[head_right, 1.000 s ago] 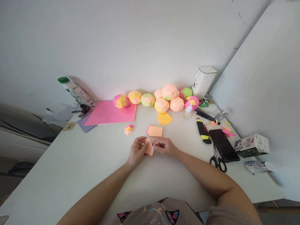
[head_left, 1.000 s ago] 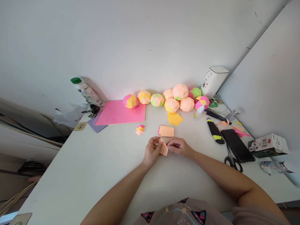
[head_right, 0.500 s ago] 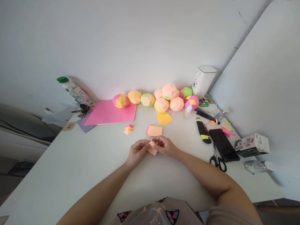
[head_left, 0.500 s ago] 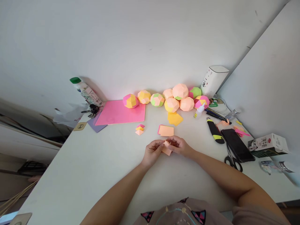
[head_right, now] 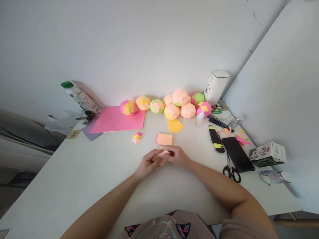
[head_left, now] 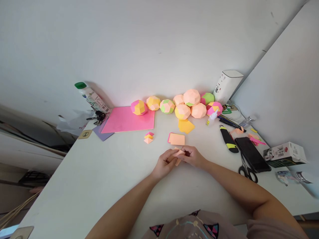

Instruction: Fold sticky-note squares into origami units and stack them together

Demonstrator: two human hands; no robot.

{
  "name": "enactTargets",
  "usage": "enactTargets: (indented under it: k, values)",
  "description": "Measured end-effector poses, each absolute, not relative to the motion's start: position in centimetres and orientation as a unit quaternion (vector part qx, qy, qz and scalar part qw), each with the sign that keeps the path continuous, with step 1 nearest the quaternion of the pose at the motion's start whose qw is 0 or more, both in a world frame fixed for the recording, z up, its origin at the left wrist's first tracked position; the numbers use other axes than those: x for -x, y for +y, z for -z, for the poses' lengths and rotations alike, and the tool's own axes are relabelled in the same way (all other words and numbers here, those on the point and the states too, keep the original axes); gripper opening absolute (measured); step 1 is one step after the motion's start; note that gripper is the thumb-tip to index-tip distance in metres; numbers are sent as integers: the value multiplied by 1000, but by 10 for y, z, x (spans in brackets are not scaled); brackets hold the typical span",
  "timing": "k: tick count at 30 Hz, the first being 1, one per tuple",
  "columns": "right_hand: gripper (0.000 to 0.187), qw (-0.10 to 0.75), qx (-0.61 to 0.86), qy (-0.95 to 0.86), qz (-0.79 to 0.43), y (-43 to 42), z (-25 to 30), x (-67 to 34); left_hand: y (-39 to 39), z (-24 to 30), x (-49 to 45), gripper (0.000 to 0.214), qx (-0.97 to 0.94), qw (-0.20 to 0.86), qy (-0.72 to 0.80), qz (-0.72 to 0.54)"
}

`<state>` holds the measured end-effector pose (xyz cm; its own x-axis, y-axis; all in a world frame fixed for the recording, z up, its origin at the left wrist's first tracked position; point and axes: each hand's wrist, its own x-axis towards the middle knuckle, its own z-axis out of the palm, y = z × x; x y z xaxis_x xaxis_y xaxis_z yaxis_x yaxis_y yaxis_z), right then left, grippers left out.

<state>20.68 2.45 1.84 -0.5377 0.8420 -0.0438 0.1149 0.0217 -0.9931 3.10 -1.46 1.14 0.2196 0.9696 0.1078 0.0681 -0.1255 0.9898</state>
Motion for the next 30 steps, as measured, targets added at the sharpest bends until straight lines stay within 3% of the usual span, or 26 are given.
enactTargets:
  k: [11,19,30]
  values:
    - [24,296,360,-652,-599,28,-6,-210,-9,0,-29,29,-555,512,381,-533]
    - [25,315,353,-667,-576,26,-11,-208,-10,-1,-29,29,-525,549,403,-511]
    - [23,343,369,-640,-580,23,-15,-207,-11,-7,-30,24,-591,470,480,-446]
